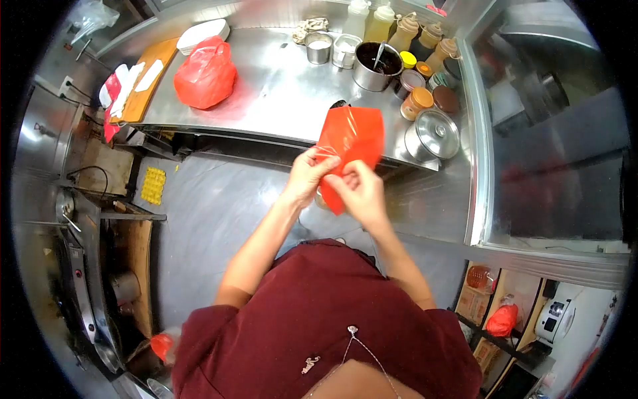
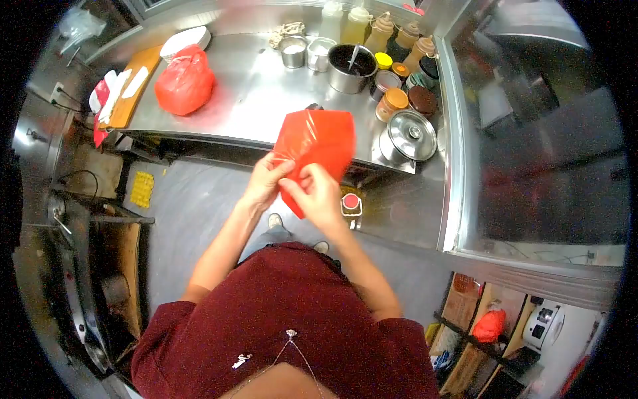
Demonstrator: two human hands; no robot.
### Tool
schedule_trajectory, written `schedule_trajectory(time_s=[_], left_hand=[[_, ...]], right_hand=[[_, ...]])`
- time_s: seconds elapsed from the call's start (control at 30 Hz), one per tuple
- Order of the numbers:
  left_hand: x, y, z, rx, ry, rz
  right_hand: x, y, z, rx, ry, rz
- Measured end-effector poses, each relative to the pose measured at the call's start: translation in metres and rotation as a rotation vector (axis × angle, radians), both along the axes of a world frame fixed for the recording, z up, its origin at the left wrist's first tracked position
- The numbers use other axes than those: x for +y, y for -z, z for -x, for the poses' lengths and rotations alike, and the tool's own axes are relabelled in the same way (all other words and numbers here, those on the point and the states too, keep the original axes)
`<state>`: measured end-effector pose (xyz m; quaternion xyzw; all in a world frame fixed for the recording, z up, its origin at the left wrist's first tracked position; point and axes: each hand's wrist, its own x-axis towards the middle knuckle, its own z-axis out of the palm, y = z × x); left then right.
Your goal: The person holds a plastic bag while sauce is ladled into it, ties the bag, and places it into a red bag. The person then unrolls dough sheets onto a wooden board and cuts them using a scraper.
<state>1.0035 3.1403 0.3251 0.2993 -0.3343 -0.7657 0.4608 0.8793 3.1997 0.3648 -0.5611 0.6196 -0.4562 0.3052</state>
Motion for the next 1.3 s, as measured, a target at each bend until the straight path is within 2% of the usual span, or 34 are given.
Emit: schedule_trajectory(time_s=[0.03,0.07,0.17,0.23,0.3,0.37,0.4,0.43,0.5,0.53,0.63,0.73,0.8,0.9,0.97,1.03,1.07,1.1,1.13,1.23,1.3], left_hand=[[0.006,-0.006,0.003,0.055,0.019,-0.023],[0.008,-0.007,0.002,0.115,0.014,-0.068],[0.013,-0.017,-0.003,0.002,-0.075,0.016],[0.012,-0.012,-0.012,-0.365,-0.164,0.216],[0.008,0.010,-0.028,-0.753,-0.297,0.488],[0.002,0.028,-0.061,-0.973,-0.370,0.503],[0.000,0.039,-0.074,-0.950,-0.466,0.457],[-0.002,0.045,-0.085,-0.926,-0.562,0.413],[0.002,0.037,-0.102,-0.709,-0.548,0.125],[0.007,0.029,-0.100,-0.635,-0.554,0.078],[0.011,0.035,-0.104,-0.634,-0.599,0.044],[0.021,0.022,-0.105,-1.371,-0.659,0.509],[0.023,-0.010,-0.077,-1.504,-0.690,0.926],[0.015,-0.004,-0.043,-1.446,-0.283,1.083],[0.004,0.006,-0.027,-1.238,-0.058,0.845],[-0.006,0.018,-0.031,-1.064,-0.142,0.700],[-0.011,0.016,-0.039,-0.875,-0.201,0.611],[-0.014,0.015,-0.046,-0.885,-0.171,0.514],[-0.014,0.009,-0.047,-0.924,-0.161,0.492],[-0.010,0.009,-0.032,-0.949,-0.213,0.508],[-0.004,0.000,-0.015,-0.908,-0.247,0.488]], right_hand=[[-0.002,0.005,-0.008,-0.025,-0.047,0.035],[-0.005,0.014,-0.008,-0.189,-0.093,0.084],[-0.009,0.016,-0.004,-0.542,-0.111,0.116],[-0.013,0.024,0.016,-0.696,0.001,0.068],[-0.017,0.028,0.038,-1.073,0.139,0.097],[-0.019,0.028,0.063,-1.268,0.274,0.059],[-0.022,0.050,0.081,-1.293,0.185,0.168],[-0.022,0.043,0.084,-1.276,0.289,0.161],[-0.018,0.046,0.093,-1.200,0.255,0.178],[-0.018,0.045,0.088,-1.142,0.296,0.162],[-0.020,0.045,0.072,-0.985,0.368,0.142],[-0.023,0.048,0.071,-0.887,0.269,0.143],[-0.023,0.038,0.062,-0.870,0.177,0.106],[-0.026,0.030,0.051,-0.823,-0.003,0.039],[-0.026,0.035,0.055,-0.743,-0.124,-0.010],[-0.023,0.026,0.072,-0.196,-0.026,-0.065],[-0.019,0.018,0.079,0.126,0.068,-0.064],[-0.015,0.015,0.083,0.446,0.161,-0.068],[-0.013,0.012,0.081,0.515,0.238,0.134],[-0.008,-0.004,0.059,0.652,0.242,0.651],[0.000,0.004,0.029,0.257,-0.057,0.709]])
